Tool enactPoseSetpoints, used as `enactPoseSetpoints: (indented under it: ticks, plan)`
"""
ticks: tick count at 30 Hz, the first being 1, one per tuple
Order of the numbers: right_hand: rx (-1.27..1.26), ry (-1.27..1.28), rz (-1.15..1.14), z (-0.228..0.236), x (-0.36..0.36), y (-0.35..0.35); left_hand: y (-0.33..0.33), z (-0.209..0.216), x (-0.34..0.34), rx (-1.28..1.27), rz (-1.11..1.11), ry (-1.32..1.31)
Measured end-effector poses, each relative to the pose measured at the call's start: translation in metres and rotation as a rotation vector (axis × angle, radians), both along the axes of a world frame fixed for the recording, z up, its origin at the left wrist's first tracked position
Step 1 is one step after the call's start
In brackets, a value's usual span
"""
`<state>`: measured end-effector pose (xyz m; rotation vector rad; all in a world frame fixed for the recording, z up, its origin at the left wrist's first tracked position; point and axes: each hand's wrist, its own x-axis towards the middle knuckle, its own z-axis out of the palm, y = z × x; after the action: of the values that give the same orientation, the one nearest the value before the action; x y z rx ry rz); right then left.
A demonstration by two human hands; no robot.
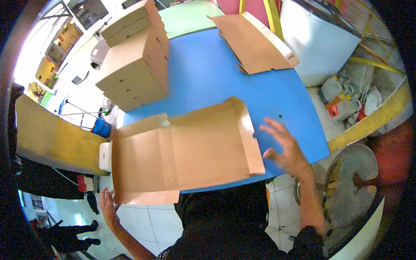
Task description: The person assembles flat cardboard pieces into rectangular boxes on a blue table. They fold the side flaps, tuck tabs into slots, and stack the completed boxes. Another person in a red shirt briefly walks by in the background.
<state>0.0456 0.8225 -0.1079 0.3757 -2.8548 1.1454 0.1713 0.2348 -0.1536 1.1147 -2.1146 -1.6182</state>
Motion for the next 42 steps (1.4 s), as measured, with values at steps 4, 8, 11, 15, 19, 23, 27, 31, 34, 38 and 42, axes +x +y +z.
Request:
enactPoseSetpoints:
  ticks: [4,8,11,15,19,23,27,31,34,38,42]
  plan:
    - [-0.001,-0.106,0.123,-0.02,0.031,0.0,0.055,0.021,-0.024,-0.774,-0.153,0.151]
    - [-0.071,-0.024,-0.082,-0.047,0.036,-0.013,0.155,0.029,-0.071,-0.624,-0.746,0.289]
    - [-0.222,0.059,-0.139,-0.064,0.028,-0.026,0.243,0.011,-0.098,-0.469,-1.189,0.333]
    - [-0.299,0.097,-0.294,-0.072,0.014,-0.033,0.311,-0.011,-0.126,-0.719,-1.429,0.212]
    - [0.029,0.392,-0.178,-0.074,0.006,-0.043,0.34,-0.019,-0.149,-0.593,-1.335,0.229]
    - [-0.194,0.275,-0.269,-0.082,0.014,-0.063,0.355,-0.026,-0.164,-0.545,-1.393,0.4]
    - [-0.329,0.127,-0.395,-0.088,0.027,-0.057,0.381,-0.029,-0.174,-0.357,-1.318,0.233]
    - [-0.254,-0.1,-0.494,-0.099,0.027,-0.049,0.409,-0.023,-0.181,-0.331,-1.283,0.148]
    - [-0.52,-0.025,-0.523,-0.106,0.021,-0.054,0.421,-0.019,-0.193,-0.387,-1.353,0.095]
    - [-0.652,-0.153,-0.57,-0.099,0.017,-0.057,0.425,-0.011,-0.23,-0.343,-1.654,0.093]
    - [-0.861,-0.252,-0.635,-0.086,0.022,-0.053,0.422,0.0,-0.24,-0.345,-1.691,0.024]
